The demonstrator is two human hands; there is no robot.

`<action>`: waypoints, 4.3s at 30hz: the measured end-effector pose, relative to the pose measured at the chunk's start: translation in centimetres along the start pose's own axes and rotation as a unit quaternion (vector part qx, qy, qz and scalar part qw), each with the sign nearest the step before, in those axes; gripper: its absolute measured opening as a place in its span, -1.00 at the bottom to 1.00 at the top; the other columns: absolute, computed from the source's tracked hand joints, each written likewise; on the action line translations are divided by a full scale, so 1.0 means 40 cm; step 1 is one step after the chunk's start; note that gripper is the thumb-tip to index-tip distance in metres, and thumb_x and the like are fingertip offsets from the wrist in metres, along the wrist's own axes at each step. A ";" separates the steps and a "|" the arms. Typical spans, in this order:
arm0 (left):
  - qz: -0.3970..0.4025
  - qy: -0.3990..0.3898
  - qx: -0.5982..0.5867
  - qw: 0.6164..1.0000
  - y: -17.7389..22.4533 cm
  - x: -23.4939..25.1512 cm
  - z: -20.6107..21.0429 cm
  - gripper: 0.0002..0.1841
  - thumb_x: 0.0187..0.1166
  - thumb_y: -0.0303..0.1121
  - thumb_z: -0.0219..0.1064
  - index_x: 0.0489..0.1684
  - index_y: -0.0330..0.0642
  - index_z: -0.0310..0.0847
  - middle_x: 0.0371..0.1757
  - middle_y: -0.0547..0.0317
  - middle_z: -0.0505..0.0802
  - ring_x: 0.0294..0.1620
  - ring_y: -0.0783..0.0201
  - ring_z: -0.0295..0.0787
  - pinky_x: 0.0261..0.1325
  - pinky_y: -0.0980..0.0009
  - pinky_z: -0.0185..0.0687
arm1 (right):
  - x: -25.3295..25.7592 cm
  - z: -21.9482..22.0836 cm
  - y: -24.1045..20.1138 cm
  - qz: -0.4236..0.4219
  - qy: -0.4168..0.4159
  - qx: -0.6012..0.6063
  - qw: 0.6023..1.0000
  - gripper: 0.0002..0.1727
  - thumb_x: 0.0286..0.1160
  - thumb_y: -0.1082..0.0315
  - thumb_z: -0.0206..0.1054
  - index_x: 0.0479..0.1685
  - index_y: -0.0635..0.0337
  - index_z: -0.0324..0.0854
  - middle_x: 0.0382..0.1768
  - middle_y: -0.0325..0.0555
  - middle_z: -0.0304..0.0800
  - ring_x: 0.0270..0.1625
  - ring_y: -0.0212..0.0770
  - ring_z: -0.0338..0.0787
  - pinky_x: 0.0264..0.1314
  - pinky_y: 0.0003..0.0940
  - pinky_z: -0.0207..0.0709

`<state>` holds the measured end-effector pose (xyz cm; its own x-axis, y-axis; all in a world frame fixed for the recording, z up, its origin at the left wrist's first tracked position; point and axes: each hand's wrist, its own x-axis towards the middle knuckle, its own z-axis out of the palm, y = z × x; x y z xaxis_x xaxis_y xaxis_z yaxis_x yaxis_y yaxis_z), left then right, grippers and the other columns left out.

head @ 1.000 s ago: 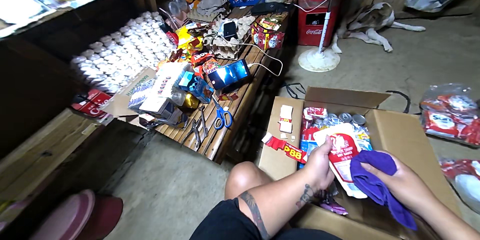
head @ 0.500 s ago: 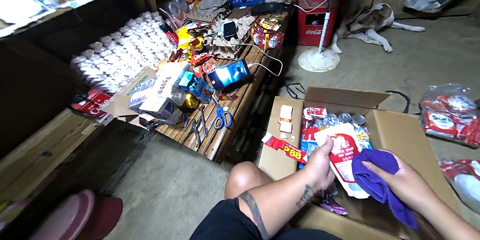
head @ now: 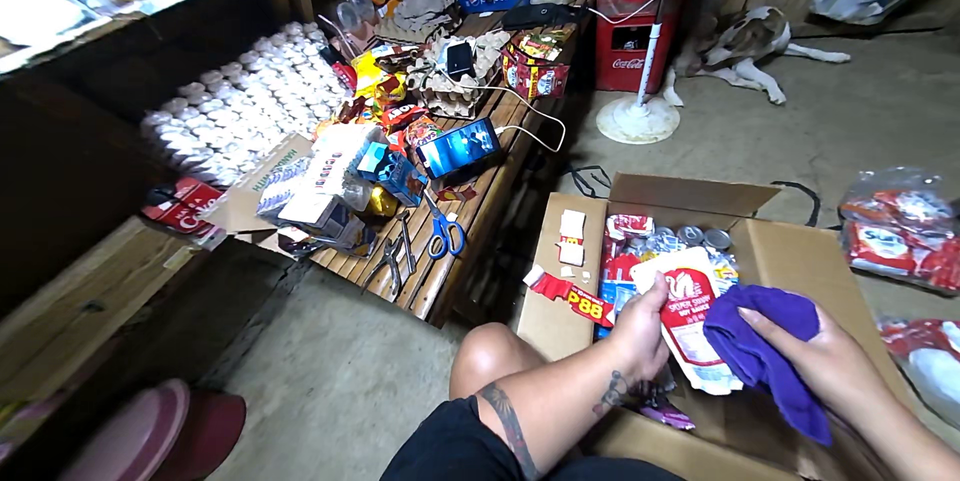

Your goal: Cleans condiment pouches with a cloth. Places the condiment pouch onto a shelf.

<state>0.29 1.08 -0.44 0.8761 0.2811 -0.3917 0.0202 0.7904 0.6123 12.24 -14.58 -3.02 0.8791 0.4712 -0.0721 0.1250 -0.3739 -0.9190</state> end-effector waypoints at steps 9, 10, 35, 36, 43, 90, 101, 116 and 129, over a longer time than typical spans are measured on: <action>0.014 0.002 0.073 0.997 -0.001 -0.008 0.005 -0.40 0.91 -0.02 -0.38 0.42 -0.32 0.40 0.06 0.00 0.79 0.08 0.28 0.77 0.24 0.27 0.67 | -0.001 0.006 0.006 -0.058 -0.001 0.016 0.998 -0.14 0.10 -0.13 0.54 0.44 0.18 0.50 0.17 -0.11 0.79 0.22 -0.36 0.76 0.32 -0.23 0.62; 0.018 0.000 0.088 0.996 -0.002 -0.008 0.003 -0.38 0.91 -0.01 -0.39 0.43 -0.33 0.40 0.06 0.01 0.79 0.08 0.29 0.77 0.25 0.27 0.67 | 0.002 0.005 0.011 -0.060 -0.002 0.019 0.998 -0.14 0.10 -0.14 0.54 0.45 0.16 0.50 0.18 -0.11 0.79 0.23 -0.35 0.76 0.32 -0.22 0.63; 0.089 -0.051 0.302 0.948 -0.009 -0.019 -0.005 -0.31 0.90 -0.11 -0.50 0.45 -0.59 0.35 0.30 -0.33 0.66 0.34 0.21 0.61 0.49 0.25 0.45 | -0.018 0.028 0.002 -0.075 -0.047 0.031 0.996 -0.09 0.12 -0.09 0.47 0.58 0.16 0.38 0.32 -0.04 0.72 0.33 -0.33 0.71 0.37 -0.25 0.60; 0.088 -0.058 0.307 0.946 -0.010 -0.018 -0.007 -0.30 0.90 -0.10 -0.51 0.47 -0.60 0.33 0.33 -0.36 0.65 0.38 0.18 0.60 0.53 0.23 0.43 | -0.018 0.028 0.003 -0.074 -0.048 0.030 0.996 -0.08 0.12 -0.09 0.46 0.59 0.15 0.38 0.32 -0.04 0.72 0.33 -0.33 0.71 0.36 -0.24 0.60; 0.105 -0.096 0.313 0.939 -0.024 -0.012 -0.017 -0.29 0.89 -0.11 -0.53 0.51 -0.63 0.28 0.35 -0.38 0.63 0.40 0.19 0.59 0.54 0.24 0.42 | -0.017 0.030 0.006 -0.077 -0.049 0.029 0.995 -0.07 0.15 -0.09 0.45 0.63 0.15 0.35 0.35 -0.03 0.71 0.34 -0.32 0.71 0.37 -0.23 0.60; 0.074 -0.153 0.350 0.921 -0.003 -0.051 0.013 -0.36 0.90 -0.21 -0.49 0.62 -0.63 0.17 0.51 -0.44 0.52 0.59 0.16 0.44 0.68 0.29 0.23 | -0.030 0.032 0.012 -0.049 -0.113 0.022 0.992 0.09 0.34 -0.35 0.28 0.80 0.22 0.13 0.52 0.04 0.59 0.51 -0.30 0.61 0.56 -0.25 0.46; 0.080 -0.171 0.346 0.919 -0.034 -0.018 -0.018 -0.34 0.90 -0.14 -0.50 0.72 -0.54 0.07 0.59 -0.43 0.46 0.66 0.11 0.38 0.73 0.20 0.17 | -0.025 0.035 0.030 -0.045 -0.110 0.010 0.993 0.07 0.34 -0.38 0.26 0.78 0.20 0.18 0.43 0.02 0.67 0.44 -0.30 0.67 0.51 -0.21 0.51; 0.070 -0.161 0.367 0.914 -0.014 -0.030 0.002 -0.35 0.90 -0.19 -0.51 0.71 -0.54 0.11 0.58 -0.42 0.48 0.65 0.11 0.39 0.72 0.22 0.19 | -0.027 0.035 0.029 -0.041 -0.106 -0.019 0.993 0.07 0.36 -0.39 0.22 0.77 0.22 0.19 0.43 0.15 0.65 0.47 -0.12 0.66 0.53 -0.04 0.47; 0.056 -0.151 0.369 0.915 0.031 -0.095 0.048 -0.38 0.90 -0.29 -0.51 0.61 -0.71 0.12 0.52 -0.60 0.46 0.60 -0.03 0.42 0.68 0.19 0.23 | -0.025 0.033 0.033 -0.024 -0.111 -0.031 0.993 0.06 0.34 -0.37 0.22 0.78 0.19 0.18 0.39 0.17 0.68 0.43 -0.07 0.69 0.49 0.03 0.48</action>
<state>-2.10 -0.07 3.13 0.9834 0.0867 -0.1597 0.1454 0.1515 0.9777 10.90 -14.49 -4.66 0.7484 0.6526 -0.1183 0.1990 -0.3911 -0.8986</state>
